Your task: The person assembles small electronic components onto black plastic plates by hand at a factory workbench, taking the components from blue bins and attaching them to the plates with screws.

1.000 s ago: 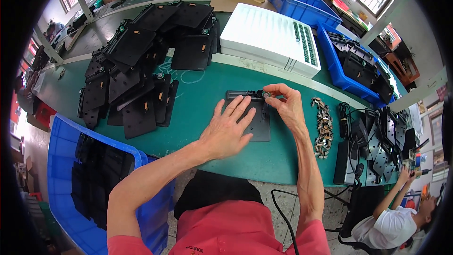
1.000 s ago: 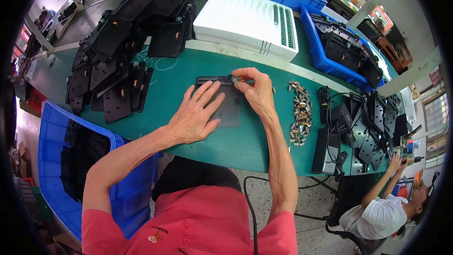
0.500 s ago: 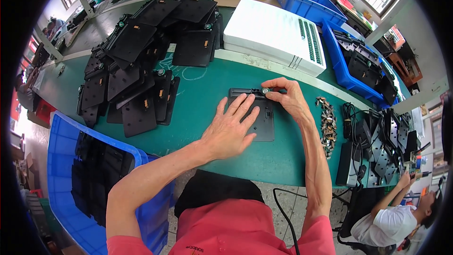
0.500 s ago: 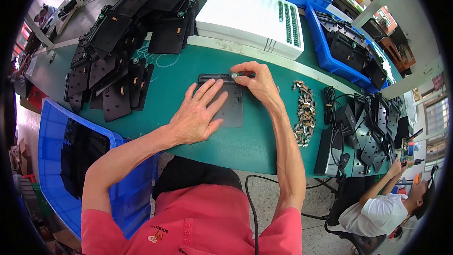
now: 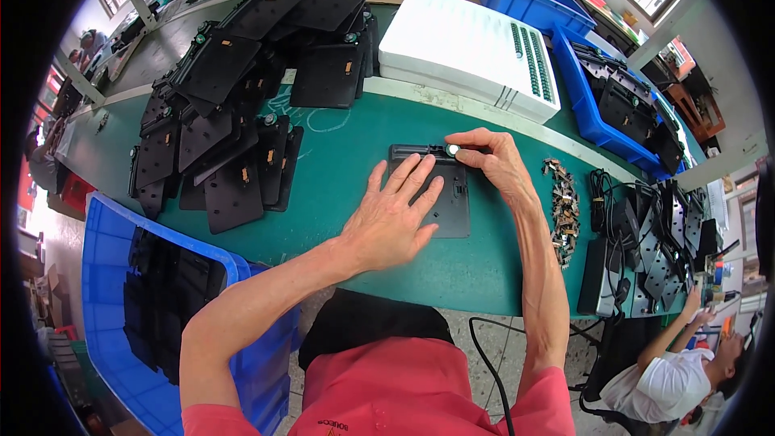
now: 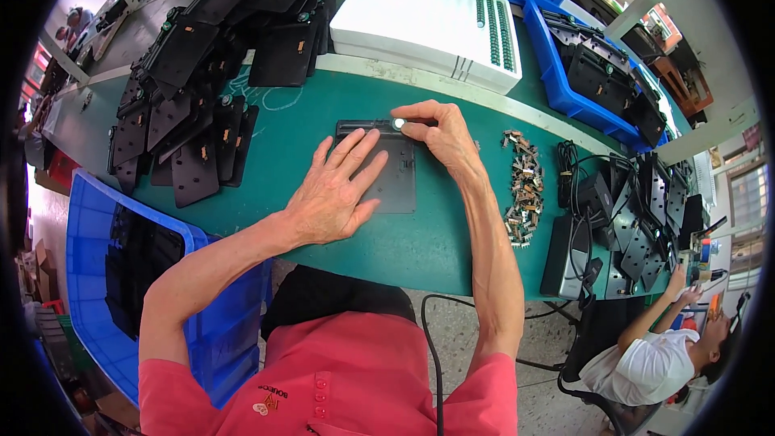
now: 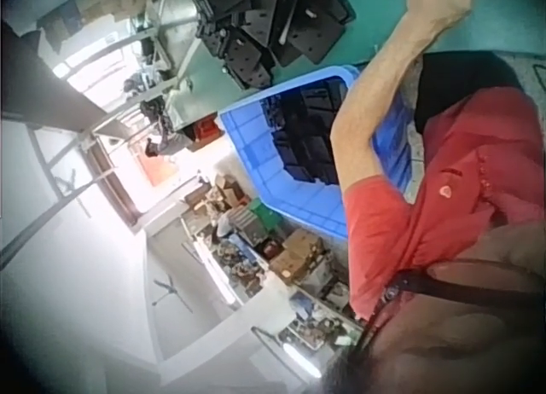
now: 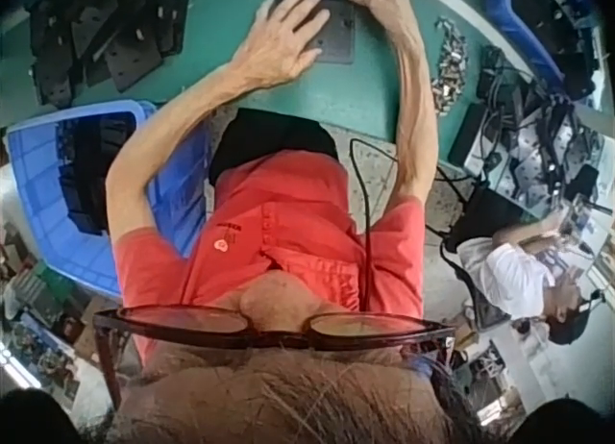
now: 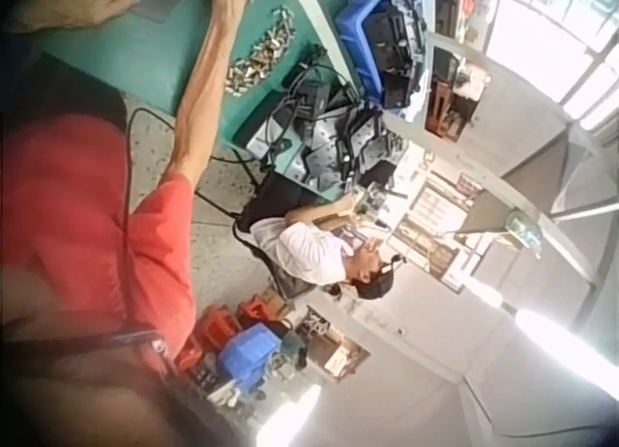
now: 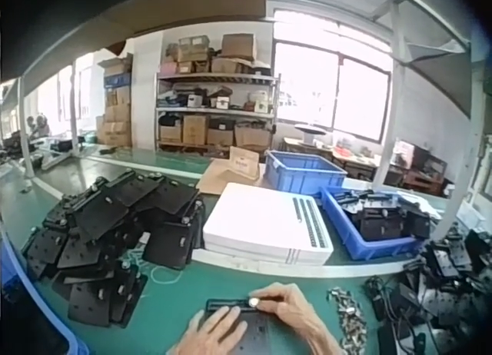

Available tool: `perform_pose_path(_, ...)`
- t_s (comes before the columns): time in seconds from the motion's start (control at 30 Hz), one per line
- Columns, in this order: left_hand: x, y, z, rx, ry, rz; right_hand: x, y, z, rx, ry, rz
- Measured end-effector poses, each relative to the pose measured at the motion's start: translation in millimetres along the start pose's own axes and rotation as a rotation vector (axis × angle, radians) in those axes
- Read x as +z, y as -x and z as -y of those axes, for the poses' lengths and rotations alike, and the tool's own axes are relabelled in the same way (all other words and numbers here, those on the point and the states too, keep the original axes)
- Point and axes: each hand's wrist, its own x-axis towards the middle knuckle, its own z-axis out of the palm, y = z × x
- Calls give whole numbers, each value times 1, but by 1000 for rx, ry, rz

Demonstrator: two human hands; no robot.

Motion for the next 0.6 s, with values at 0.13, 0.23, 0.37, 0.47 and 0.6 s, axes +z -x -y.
perform_pose_path(0.13, 1, 0, 0, 0, -5, -2, 2, 1, -4, -29, -3, -23)
perform_pose_path(0.23, 1, 1, 0, -2, -7, 1, 5, 2, -7, -43, -31, -52)
perform_pose_path(0.37, 1, 0, 0, 4, -4, -9, 2, 3, -6, -28, -50, -119)
perform_pose_path(0.47, 1, 0, 0, 5, -3, -8, 2, 3, -11, -35, -5, -138)
perform_pose_path(0.6, 2, 1, 1, 2, -5, -11, 5, 4, -7, -44, 33, -147)
